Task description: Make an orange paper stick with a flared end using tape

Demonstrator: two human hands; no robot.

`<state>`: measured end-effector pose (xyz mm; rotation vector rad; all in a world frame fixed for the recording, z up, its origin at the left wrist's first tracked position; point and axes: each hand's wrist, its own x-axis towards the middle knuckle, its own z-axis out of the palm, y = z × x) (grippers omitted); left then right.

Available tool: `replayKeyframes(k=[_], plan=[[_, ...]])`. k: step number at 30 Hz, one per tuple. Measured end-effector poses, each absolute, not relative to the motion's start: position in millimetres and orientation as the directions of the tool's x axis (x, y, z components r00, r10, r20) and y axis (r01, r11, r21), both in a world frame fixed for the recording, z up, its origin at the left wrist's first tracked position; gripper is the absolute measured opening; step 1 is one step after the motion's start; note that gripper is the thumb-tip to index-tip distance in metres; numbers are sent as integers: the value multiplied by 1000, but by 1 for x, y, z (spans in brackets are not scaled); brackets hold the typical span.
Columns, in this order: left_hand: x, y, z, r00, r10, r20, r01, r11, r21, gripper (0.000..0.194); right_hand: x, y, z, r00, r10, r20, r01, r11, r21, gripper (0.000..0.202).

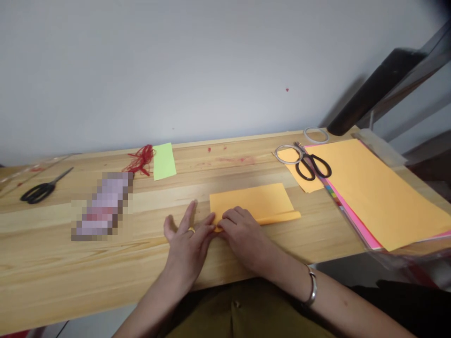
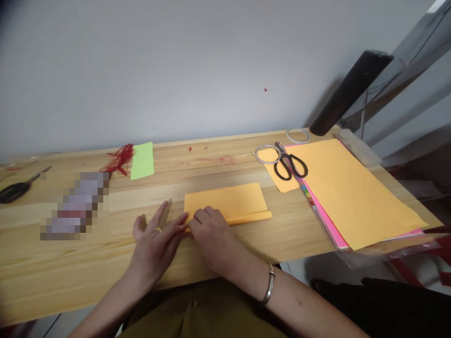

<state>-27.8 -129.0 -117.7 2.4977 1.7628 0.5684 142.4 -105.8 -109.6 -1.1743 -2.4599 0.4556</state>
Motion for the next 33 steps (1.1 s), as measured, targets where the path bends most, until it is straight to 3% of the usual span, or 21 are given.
replayKeyframes(k=[7,13,18,23,33], plan=[[-39,-133,-103,212,948,239,892,-287,348,24,142,-105,-111,-586,791,173,670,594,-445,10],[-27,-136,-98,152,887,435,900,-306,310,17,143,-106,-110,-576,796,188,667,590,-454,12],[-17,-134,-108,198,888,415,921,-313,231,16,141,-106,-111,-578,792,196,662,596,-454,14],[-18,-133,-112,179,876,447,919,-311,241,15,149,-103,-107,-579,789,206,647,598,-474,14],[-19,-133,-114,194,864,465,906,-340,254,14,178,-89,-93,-514,849,121,790,524,-317,17]])
